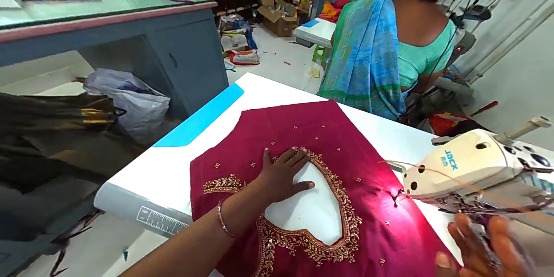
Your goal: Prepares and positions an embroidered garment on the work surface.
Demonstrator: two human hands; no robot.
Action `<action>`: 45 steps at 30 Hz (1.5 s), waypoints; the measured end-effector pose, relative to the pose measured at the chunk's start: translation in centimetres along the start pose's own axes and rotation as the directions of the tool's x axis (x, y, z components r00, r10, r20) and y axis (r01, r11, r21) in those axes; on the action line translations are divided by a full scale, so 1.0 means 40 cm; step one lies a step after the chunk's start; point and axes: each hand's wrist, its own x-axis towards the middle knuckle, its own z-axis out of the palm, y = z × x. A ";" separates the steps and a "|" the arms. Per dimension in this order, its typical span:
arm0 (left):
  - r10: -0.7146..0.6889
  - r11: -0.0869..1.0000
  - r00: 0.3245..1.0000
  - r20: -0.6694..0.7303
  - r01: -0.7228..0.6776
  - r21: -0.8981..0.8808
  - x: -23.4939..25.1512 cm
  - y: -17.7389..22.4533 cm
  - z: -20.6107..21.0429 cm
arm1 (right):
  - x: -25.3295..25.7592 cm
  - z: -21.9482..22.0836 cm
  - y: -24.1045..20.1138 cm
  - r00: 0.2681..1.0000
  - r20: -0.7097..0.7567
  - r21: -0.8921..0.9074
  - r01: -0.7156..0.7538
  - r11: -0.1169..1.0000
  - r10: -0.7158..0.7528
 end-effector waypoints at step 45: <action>-0.307 0.951 0.952 0.004 0.307 -0.038 0.002 0.152 0.001 | -0.162 0.078 0.119 0.832 0.402 -0.385 -0.225 0.895 0.382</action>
